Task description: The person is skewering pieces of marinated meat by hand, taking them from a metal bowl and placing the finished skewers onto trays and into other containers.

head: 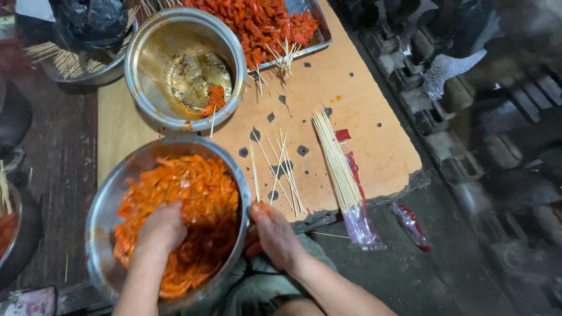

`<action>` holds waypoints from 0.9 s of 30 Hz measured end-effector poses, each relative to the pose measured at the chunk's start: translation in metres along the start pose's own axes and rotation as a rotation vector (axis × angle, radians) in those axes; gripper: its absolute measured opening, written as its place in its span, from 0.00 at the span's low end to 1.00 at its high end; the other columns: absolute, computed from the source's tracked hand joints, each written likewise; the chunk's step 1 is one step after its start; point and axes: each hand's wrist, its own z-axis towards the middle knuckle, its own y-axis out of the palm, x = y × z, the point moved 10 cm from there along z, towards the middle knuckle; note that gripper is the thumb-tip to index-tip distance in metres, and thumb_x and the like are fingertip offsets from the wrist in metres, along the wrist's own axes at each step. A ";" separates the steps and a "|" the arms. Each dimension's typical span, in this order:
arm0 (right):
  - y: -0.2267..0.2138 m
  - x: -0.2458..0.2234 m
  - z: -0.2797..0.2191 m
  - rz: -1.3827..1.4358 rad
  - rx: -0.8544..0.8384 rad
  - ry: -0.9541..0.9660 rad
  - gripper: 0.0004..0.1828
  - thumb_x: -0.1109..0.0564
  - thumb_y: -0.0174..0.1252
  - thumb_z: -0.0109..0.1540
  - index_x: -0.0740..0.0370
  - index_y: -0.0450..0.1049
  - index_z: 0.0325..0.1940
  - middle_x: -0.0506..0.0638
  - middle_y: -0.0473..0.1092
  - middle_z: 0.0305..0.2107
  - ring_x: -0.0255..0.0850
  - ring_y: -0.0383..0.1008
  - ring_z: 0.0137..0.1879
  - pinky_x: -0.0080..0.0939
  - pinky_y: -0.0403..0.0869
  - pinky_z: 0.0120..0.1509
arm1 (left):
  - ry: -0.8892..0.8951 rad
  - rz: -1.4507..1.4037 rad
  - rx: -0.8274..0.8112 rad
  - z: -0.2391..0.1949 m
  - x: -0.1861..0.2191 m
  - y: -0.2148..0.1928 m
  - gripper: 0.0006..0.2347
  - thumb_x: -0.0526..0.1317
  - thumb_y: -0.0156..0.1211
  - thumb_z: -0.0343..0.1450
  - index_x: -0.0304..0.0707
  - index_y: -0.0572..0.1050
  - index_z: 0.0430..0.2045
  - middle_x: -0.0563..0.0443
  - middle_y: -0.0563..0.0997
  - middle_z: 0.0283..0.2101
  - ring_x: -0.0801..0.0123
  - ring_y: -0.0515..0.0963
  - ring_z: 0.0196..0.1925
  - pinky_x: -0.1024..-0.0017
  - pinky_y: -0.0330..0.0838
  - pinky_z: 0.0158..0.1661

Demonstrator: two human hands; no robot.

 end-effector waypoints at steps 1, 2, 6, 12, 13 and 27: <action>0.006 0.008 -0.002 0.051 -0.053 0.055 0.26 0.42 0.46 0.70 0.63 0.71 0.62 0.56 0.75 0.34 0.40 0.76 0.28 0.38 0.75 0.27 | -0.022 -0.008 -0.006 -0.003 -0.007 0.004 0.22 0.31 0.56 0.66 0.44 0.72 0.57 0.35 0.77 0.56 0.45 0.77 0.60 0.56 0.72 0.59; 0.013 0.017 -0.004 0.103 -0.105 0.110 0.28 0.40 0.46 0.71 0.65 0.72 0.62 0.58 0.75 0.33 0.40 0.76 0.27 0.38 0.74 0.27 | -0.073 -0.044 -0.042 -0.007 -0.019 0.012 0.22 0.32 0.56 0.67 0.46 0.71 0.58 0.36 0.77 0.56 0.45 0.77 0.59 0.56 0.73 0.58; 0.045 0.057 -0.022 0.104 -0.224 0.212 0.23 0.47 0.49 0.68 0.57 0.62 0.65 0.54 0.75 0.38 0.42 0.77 0.30 0.41 0.79 0.34 | -0.095 -0.054 0.024 -0.031 -0.059 0.033 0.23 0.33 0.57 0.65 0.47 0.72 0.57 0.35 0.78 0.54 0.45 0.78 0.57 0.56 0.73 0.58; 0.065 0.079 -0.007 0.157 -0.275 0.276 0.21 0.55 0.49 0.68 0.64 0.65 0.64 0.56 0.75 0.37 0.42 0.78 0.30 0.40 0.78 0.33 | -0.037 -0.041 0.092 -0.023 -0.081 0.056 0.23 0.32 0.56 0.62 0.40 0.72 0.54 0.34 0.80 0.49 0.43 0.79 0.53 0.53 0.74 0.54; 0.060 0.075 0.000 0.137 -0.246 0.271 0.20 0.54 0.50 0.67 0.63 0.66 0.61 0.55 0.75 0.35 0.43 0.77 0.28 0.41 0.77 0.31 | -0.023 -0.042 0.088 -0.018 -0.078 0.056 0.22 0.31 0.56 0.62 0.39 0.72 0.52 0.33 0.80 0.49 0.43 0.79 0.53 0.53 0.75 0.53; 0.022 -0.051 0.020 -0.876 0.188 -0.719 0.18 0.53 0.57 0.64 0.71 0.72 0.52 0.63 0.73 0.36 0.56 0.74 0.41 0.49 0.73 0.46 | 0.086 -0.274 0.211 0.061 0.008 0.028 0.11 0.37 0.47 0.74 0.36 0.80 0.40 0.33 0.82 0.46 0.43 0.82 0.49 0.48 0.76 0.48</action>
